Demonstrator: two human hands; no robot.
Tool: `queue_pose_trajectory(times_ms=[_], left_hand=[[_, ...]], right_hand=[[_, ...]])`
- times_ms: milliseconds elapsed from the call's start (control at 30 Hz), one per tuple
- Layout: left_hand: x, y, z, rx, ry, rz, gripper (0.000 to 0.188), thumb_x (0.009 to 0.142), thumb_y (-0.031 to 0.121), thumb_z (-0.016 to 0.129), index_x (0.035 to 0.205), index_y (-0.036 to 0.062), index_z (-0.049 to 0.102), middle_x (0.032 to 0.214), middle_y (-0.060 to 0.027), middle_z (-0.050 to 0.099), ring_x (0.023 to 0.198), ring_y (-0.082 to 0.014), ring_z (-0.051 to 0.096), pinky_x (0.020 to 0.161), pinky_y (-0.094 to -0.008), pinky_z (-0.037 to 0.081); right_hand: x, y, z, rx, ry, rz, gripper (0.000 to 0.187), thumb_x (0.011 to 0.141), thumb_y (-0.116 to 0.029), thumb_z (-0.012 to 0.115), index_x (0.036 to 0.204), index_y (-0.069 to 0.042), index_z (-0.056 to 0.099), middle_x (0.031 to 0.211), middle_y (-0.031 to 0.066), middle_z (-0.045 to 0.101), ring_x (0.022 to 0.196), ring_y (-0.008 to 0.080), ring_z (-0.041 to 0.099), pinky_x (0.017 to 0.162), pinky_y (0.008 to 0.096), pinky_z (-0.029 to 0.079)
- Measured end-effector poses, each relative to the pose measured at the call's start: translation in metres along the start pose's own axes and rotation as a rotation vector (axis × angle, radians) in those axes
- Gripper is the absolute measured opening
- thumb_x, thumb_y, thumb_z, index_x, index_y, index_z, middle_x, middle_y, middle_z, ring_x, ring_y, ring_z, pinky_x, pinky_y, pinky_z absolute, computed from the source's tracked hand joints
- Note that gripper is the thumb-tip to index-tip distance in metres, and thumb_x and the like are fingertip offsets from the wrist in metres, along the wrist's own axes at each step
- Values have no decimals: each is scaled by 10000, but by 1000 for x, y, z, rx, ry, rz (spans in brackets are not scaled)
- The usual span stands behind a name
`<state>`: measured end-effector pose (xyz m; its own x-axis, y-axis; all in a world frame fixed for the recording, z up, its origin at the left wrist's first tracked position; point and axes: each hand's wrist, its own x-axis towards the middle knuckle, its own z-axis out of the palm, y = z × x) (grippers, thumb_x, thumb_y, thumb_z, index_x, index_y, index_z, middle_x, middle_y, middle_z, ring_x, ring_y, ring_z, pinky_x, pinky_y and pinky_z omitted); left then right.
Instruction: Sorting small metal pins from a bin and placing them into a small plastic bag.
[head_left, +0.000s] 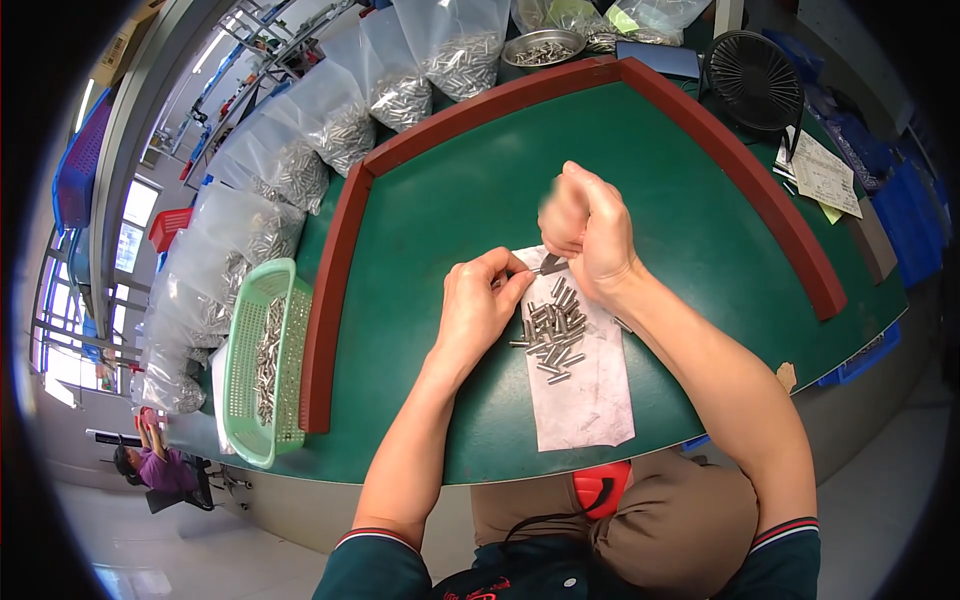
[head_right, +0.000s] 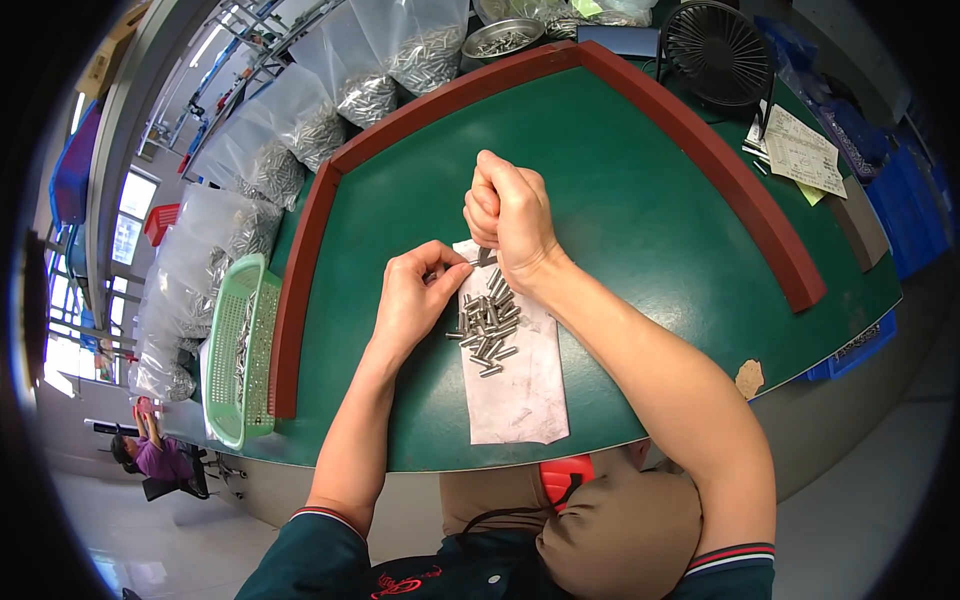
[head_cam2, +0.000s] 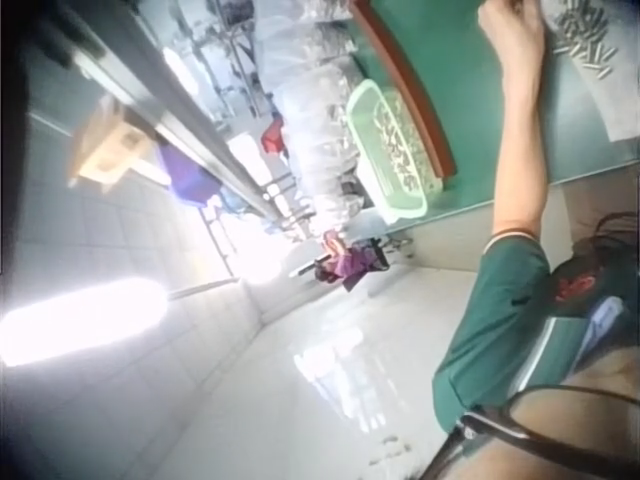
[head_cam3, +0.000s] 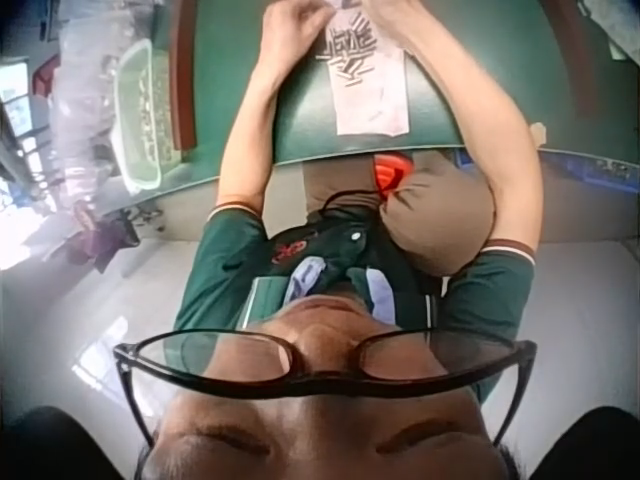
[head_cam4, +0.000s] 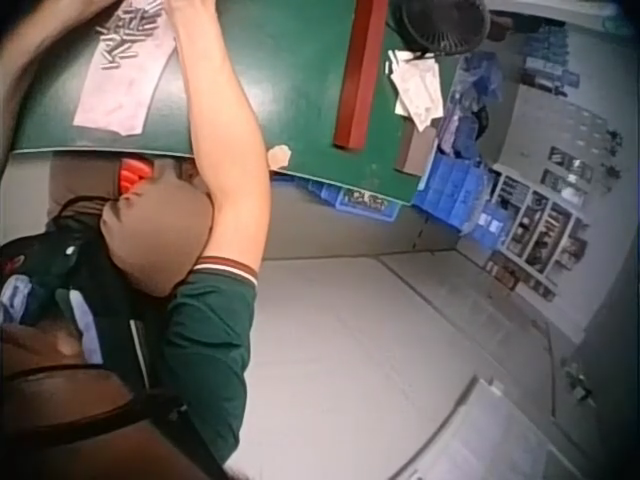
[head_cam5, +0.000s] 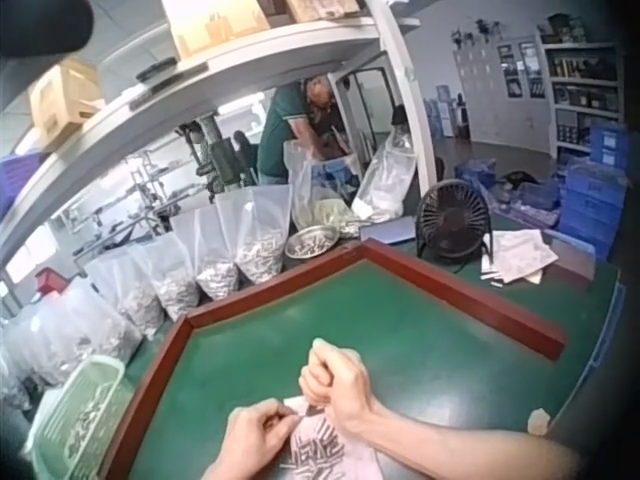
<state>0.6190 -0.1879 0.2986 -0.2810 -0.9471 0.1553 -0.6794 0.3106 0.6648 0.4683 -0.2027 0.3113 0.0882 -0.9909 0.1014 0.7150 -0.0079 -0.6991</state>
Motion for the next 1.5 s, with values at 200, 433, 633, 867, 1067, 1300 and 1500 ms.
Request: queue_pose_trajectory(times_ms=[200, 433, 633, 867, 1067, 1300, 1500], left_hand=[[3, -5, -1, -67, -5, 0, 106, 709, 72, 648, 716, -25, 603, 522, -90, 508, 457, -161, 462, 475, -308, 377], [6, -4, 0, -94, -36, -12, 95, 696, 55, 645, 699, -30, 603, 520, -88, 514, 458, -147, 461, 474, -304, 373], [7, -5, 0, -96, -52, -25, 95, 700, 51, 645, 705, -34, 603, 510, -75, 496, 459, -119, 435, 463, -288, 357], [4, 0, 0, -58, -31, 9, 77, 720, 32, 644, 734, -35, 610, 521, -29, 469, 487, -74, 393, 459, -251, 330], [3, -8, -13, -796, 10, -302, 133, 817, 133, 617, 818, 6, 575, 672, 5, 532, 524, -56, 385, 497, -192, 333], [5, -27, -22, -1699, -221, -494, 118, 851, 56, 535, 950, -8, 524, 795, -58, 498, 554, -59, 336, 482, -181, 301], [1, -20, -29, -1281, -274, -350, 245, 881, 269, 518, 826, 32, 550, 648, -21, 456, 532, -74, 353, 457, -194, 273]], right_hand=[[2, 3, 2, -21, -16, -2, 412, 910, -255, 342, 526, -126, 272, 403, -34, 225, 372, 69, 149, 369, 240, 138], [1, 12, 13, -174, -23, -103, 394, 868, -188, 405, 503, -89, 295, 451, -42, 275, 388, 48, 235, 371, 243, 191], [3, 10, 11, -151, -1, -105, 391, 861, -181, 408, 498, -96, 287, 438, -43, 262, 379, 53, 235, 364, 243, 182], [12, -10, -9, 28, -18, -44, 410, 873, -257, 380, 501, -131, 265, 394, -38, 241, 344, 62, 172, 345, 245, 138], [7, -5, -4, -70, -42, -5, 420, 897, -255, 363, 512, -139, 244, 401, -44, 215, 367, 65, 154, 365, 236, 135], [7, -3, -7, -41, -34, -6, 417, 894, -250, 382, 513, -131, 262, 401, -36, 235, 348, 61, 166, 347, 236, 125], [11, -4, -6, -22, -34, 10, 413, 895, -251, 378, 516, -131, 265, 402, -36, 234, 351, 61, 161, 348, 238, 120]])
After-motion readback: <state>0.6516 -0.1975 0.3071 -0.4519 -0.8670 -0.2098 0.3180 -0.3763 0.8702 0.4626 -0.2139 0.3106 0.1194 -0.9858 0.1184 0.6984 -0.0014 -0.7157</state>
